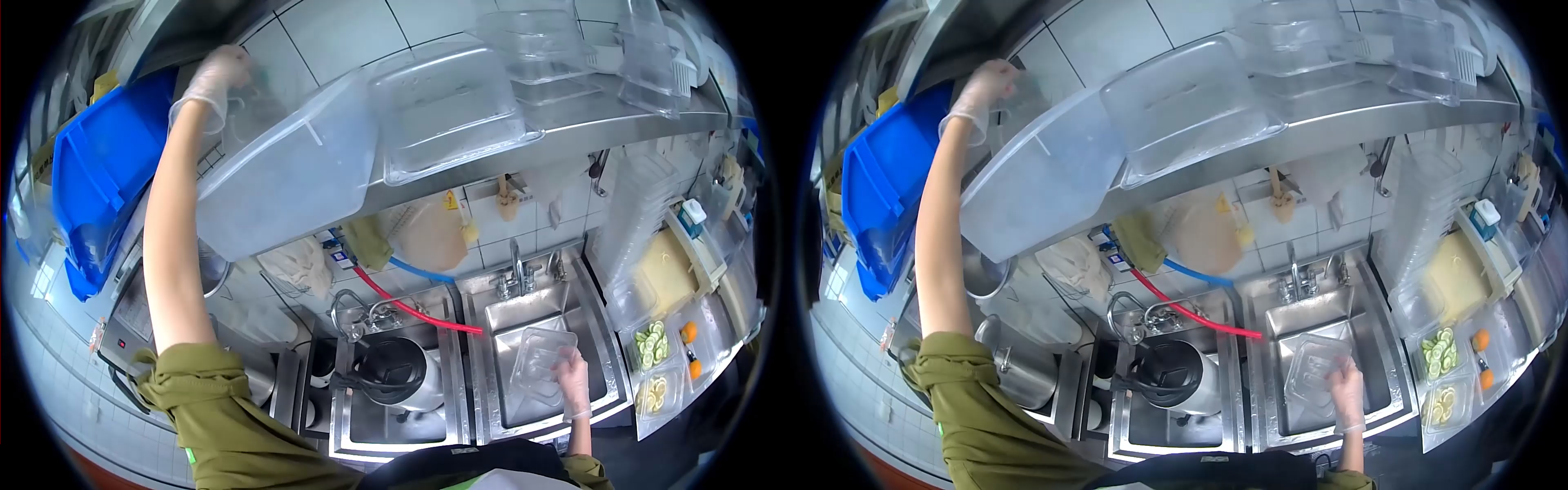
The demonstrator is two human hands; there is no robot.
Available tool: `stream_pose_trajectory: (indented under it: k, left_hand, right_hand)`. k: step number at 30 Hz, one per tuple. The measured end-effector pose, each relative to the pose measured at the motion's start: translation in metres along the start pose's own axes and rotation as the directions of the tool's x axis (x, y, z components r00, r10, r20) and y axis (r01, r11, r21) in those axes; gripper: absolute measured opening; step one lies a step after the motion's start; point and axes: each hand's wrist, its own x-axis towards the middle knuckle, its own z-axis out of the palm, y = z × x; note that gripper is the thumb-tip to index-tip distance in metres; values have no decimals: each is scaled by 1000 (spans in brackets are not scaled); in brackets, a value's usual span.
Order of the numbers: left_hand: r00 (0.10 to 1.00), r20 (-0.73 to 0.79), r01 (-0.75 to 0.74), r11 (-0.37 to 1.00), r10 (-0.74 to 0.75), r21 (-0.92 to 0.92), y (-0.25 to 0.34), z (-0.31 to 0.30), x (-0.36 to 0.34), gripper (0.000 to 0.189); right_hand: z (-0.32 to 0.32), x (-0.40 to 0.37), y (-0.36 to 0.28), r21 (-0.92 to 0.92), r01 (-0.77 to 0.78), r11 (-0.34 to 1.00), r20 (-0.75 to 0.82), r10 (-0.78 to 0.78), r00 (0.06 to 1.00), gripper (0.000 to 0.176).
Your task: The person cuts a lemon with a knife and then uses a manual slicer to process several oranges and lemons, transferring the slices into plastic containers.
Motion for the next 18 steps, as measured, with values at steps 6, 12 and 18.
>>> stream_pose_trajectory:
  k: [6,12,18]
  left_hand:
    - [788,-583,-252,968,198,-12,5,-102,-83,25]
    - [317,-947,-450,887,46,-107,71,-118,-286,22]
    - [638,-663,-206,743,-391,-637,150,-13,-469,20]
  right_hand:
    - [-3,1,0,-70,142,987,-5,-142,990,34]
    - [-10,-8,24,-133,289,948,-40,-297,954,32]
    - [-18,-44,68,-275,247,929,-236,-315,919,22]
